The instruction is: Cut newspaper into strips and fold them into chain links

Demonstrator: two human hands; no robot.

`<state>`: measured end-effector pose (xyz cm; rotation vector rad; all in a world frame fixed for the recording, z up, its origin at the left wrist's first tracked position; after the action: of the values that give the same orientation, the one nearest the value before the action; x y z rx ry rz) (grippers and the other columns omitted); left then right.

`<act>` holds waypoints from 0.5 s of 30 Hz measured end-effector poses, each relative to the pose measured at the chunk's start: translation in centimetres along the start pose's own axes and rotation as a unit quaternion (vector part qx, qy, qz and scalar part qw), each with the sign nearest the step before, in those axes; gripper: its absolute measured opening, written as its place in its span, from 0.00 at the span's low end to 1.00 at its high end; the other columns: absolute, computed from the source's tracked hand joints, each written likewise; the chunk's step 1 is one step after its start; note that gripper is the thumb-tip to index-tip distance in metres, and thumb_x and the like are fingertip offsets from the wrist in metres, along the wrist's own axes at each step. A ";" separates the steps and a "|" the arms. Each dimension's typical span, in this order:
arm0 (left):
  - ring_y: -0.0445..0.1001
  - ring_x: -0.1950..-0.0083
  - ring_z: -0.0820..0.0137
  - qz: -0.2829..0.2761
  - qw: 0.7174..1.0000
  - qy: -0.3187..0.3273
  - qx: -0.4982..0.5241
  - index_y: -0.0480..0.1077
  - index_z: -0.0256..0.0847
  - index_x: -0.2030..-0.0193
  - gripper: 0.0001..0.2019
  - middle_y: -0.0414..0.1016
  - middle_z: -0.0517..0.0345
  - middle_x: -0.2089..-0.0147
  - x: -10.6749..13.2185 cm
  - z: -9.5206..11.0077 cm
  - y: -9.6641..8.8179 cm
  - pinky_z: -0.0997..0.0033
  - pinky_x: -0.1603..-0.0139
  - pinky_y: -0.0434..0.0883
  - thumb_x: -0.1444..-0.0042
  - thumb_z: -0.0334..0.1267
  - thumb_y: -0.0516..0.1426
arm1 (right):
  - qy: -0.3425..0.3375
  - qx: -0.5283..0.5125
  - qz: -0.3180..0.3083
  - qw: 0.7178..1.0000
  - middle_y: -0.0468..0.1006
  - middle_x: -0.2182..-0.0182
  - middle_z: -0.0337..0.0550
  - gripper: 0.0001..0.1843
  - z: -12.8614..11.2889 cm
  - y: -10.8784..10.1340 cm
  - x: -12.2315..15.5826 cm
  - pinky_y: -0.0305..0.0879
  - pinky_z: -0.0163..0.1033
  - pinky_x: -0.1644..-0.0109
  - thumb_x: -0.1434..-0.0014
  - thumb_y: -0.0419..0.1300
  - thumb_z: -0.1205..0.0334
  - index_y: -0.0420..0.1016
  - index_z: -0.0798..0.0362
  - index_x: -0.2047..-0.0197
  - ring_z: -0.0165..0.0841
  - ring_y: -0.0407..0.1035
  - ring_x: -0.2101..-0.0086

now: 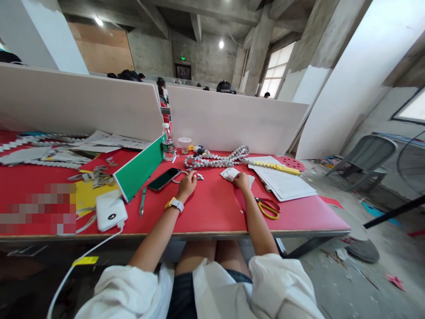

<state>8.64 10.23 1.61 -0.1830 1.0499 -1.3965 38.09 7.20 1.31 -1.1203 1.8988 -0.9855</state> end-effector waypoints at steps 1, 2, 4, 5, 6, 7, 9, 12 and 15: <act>0.76 0.67 0.63 -0.003 1.000 0.001 -0.004 0.66 0.38 0.47 0.16 0.78 0.51 0.67 0.0 0.0 0.1 0.70 0.66 0.68 0.41 0.33 0.48 | 0.002 -0.002 0.000 1.000 0.81 0.69 0.53 0.06 0.1 0.0 -0.1 0.55 0.33 0.70 0.50 0.63 0.66 0.80 0.61 0.69 0.34 0.71 0.70; 0.76 0.67 0.63 -0.007 1.000 0.002 -0.007 0.66 0.38 0.46 0.16 0.78 0.51 0.67 0.0 0.1 0.2 0.70 0.66 0.68 0.41 0.33 0.48 | 0.003 -0.005 0.000 1.000 0.81 0.70 0.52 0.06 0.2 0.0 -0.1 0.55 0.34 0.70 0.51 0.64 0.65 0.80 0.60 0.70 0.34 0.71 0.70; 0.76 0.67 0.64 -0.015 1.000 0.003 -0.011 0.66 0.39 0.46 0.16 0.79 0.53 0.66 0.0 0.1 0.3 0.70 0.66 0.68 0.40 0.33 0.47 | -0.004 -0.008 0.000 1.000 0.81 0.70 0.51 0.05 0.2 0.1 -0.3 0.56 0.34 0.70 0.51 0.64 0.65 0.79 0.59 0.72 0.35 0.71 0.70; 0.76 0.67 0.64 -0.018 1.000 0.003 -0.011 0.66 0.40 0.46 0.16 0.79 0.53 0.66 0.0 0.1 0.4 0.70 0.66 0.68 0.40 0.33 0.47 | -0.010 -0.009 -0.001 1.000 0.81 0.70 0.51 0.04 0.1 0.1 -0.3 0.57 0.34 0.69 0.51 0.63 0.67 0.79 0.58 0.72 0.36 0.72 0.69; 0.76 0.67 0.65 -0.022 1.000 0.003 -0.010 0.66 0.40 0.46 0.16 0.79 0.53 0.66 0.0 0.1 0.5 0.71 0.66 0.68 0.40 0.34 0.47 | -0.015 -0.011 -0.001 1.000 0.81 0.70 0.51 0.04 0.0 0.2 -0.3 0.57 0.34 0.68 0.51 0.62 0.68 0.79 0.58 0.72 0.36 0.72 0.69; 0.76 0.68 0.65 -0.024 1.000 0.002 -0.008 0.66 0.40 0.47 0.16 0.79 0.54 0.66 0.0 0.1 0.5 0.71 0.66 0.68 0.40 0.34 0.47 | -0.018 -0.014 0.001 1.000 0.81 0.70 0.50 0.05 -0.1 0.2 -0.3 0.58 0.34 0.67 0.52 0.61 0.70 0.79 0.57 0.72 0.36 0.72 0.68; 0.77 0.68 0.66 -0.028 1.000 0.000 -0.003 0.67 0.40 0.48 0.15 0.79 0.54 0.66 0.0 0.1 0.6 0.71 0.66 0.69 0.39 0.34 0.47 | -0.015 -0.014 0.011 1.000 0.81 0.69 0.51 0.07 -0.1 0.0 -0.2 0.59 0.34 0.65 0.51 0.59 0.72 0.79 0.57 0.71 0.37 0.73 0.67; 0.77 0.66 0.66 -0.026 1.000 0.004 0.003 0.69 0.40 0.50 0.14 0.78 0.53 0.66 0.1 0.2 0.5 0.70 0.64 0.69 0.40 0.33 0.47 | 0.006 -0.036 0.103 0.994 0.80 0.67 0.54 0.10 0.2 -2.1 0.4 0.61 0.38 0.61 0.47 0.54 0.70 0.77 0.58 0.67 0.40 0.72 0.64; 0.76 0.62 0.64 -0.012 1.000 0.013 0.002 0.69 0.41 0.50 0.14 0.78 0.52 0.63 0.2 0.6 0.1 0.68 0.62 0.70 0.40 0.33 0.48 | -0.015 -0.126 0.274 0.953 0.78 0.63 0.55 0.13 -0.4 -6.2 2.2 0.61 0.41 0.56 0.43 0.48 0.66 0.73 0.58 0.62 0.40 0.71 0.60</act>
<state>9.11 9.83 1.78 -0.1765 1.0702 -1.4263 39.21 3.18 6.47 -0.6629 2.1818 -0.4239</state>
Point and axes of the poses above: each hand's wrist, its own x-axis away from the middle knuckle, its own y-axis out of the palm, z = x × y, the point moved 10 cm from there along -x, towards the middle knuckle
